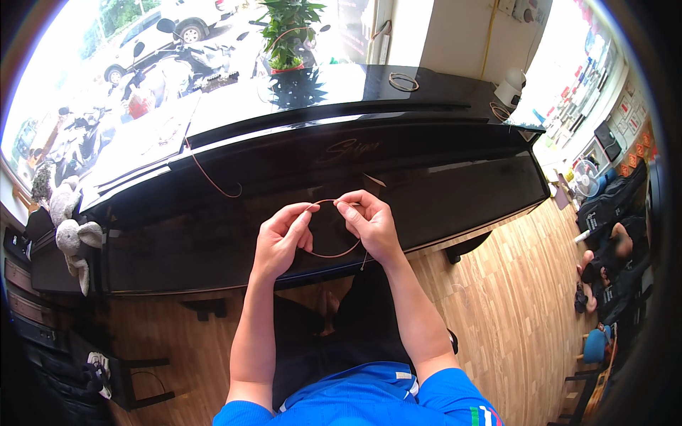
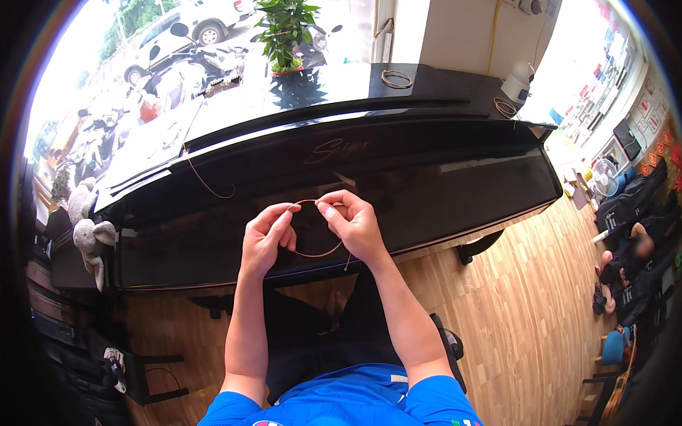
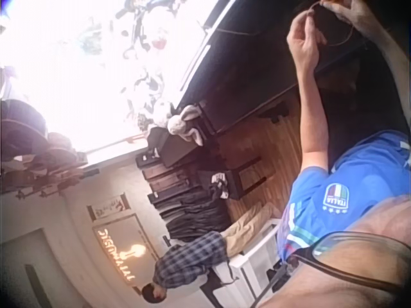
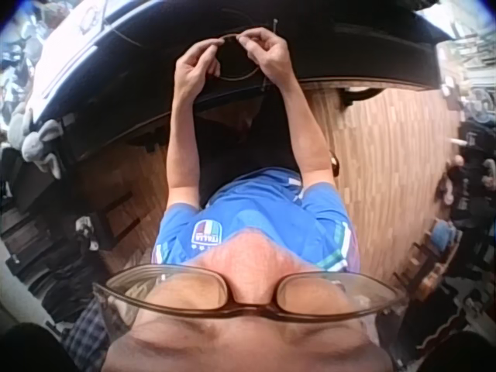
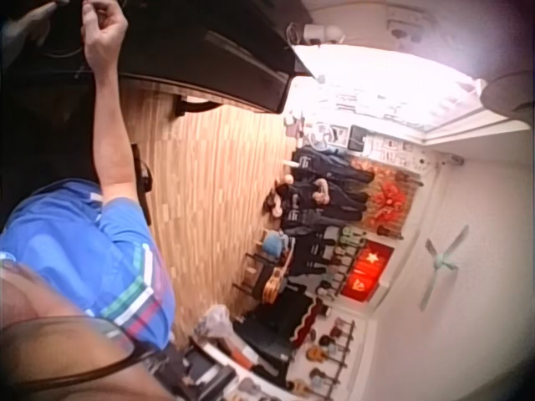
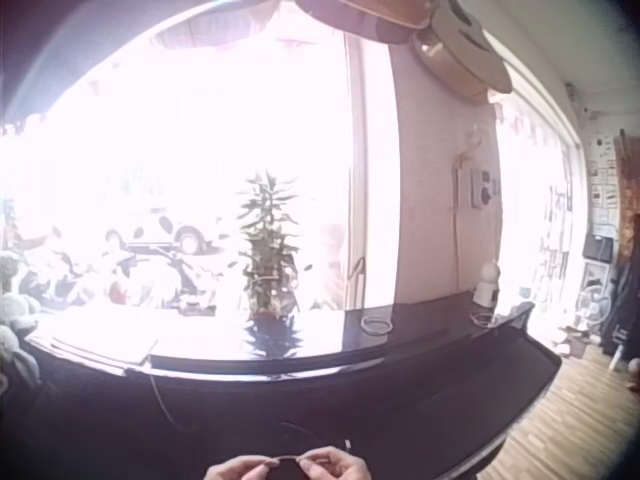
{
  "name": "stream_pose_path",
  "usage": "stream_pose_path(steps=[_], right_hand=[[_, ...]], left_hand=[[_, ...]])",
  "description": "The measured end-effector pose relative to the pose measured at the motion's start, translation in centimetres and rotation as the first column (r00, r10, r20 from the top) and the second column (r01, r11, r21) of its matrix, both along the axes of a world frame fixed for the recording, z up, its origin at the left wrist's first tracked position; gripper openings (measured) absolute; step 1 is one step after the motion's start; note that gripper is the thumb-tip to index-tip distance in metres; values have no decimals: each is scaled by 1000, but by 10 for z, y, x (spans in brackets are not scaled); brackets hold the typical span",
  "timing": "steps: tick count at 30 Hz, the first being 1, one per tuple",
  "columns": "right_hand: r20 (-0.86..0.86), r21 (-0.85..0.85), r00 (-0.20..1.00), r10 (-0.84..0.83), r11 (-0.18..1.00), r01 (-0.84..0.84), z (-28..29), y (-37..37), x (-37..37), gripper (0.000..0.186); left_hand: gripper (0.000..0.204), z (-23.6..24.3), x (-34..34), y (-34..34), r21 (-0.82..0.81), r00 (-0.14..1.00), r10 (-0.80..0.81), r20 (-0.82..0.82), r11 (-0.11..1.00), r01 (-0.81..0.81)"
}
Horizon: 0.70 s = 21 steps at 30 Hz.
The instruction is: The person manipulates a thin copper wire by hand, bending and twisting it into circular shapes. They repeatedly form loops, adjust the wire's curvature, and place the shaped pieces on the surface of a black piano.
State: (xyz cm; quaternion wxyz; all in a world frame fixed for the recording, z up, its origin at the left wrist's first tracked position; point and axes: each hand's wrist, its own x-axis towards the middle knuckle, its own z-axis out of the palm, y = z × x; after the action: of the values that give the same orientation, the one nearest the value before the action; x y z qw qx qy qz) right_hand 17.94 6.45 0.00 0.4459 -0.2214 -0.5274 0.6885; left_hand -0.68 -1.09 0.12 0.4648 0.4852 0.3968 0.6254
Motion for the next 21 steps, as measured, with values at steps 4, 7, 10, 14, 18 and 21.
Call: stream_pose_path(steps=[4, 7, 10, 14, 18, 21], right_hand=[[9, 91, 1000, -28, 996, 27, 0, -1, 0, 17], [-51, 127, 999, 3, 992, 4, -3, 1, 2, 21], [-117, 120, 992, 49, 992, -35, -1, 2, 3, 28], [-172, 183, 976, 137, 978, -105, -2, 6, 5, 60], [-170, 288, 935, 311, 923, -255, -6, 16, 7, 112], [-281, 172, 865, 416, 908, -381, 2, 1, 2, 134]], left_hand=[[23, 8, 3, -1, -22, 996, 77, -55, 997, -78], [23, 8, 2, -1, -40, 992, 112, -59, 993, -114], [22, 11, 2, -3, -94, 993, 118, -5, 989, -118], [21, 18, 2, -5, -146, 991, 127, 33, 982, -121], [23, 18, -1, -4, -161, 990, 133, 37, 979, -125], [23, 17, -4, -4, -170, 992, 115, 47, 980, -106]])
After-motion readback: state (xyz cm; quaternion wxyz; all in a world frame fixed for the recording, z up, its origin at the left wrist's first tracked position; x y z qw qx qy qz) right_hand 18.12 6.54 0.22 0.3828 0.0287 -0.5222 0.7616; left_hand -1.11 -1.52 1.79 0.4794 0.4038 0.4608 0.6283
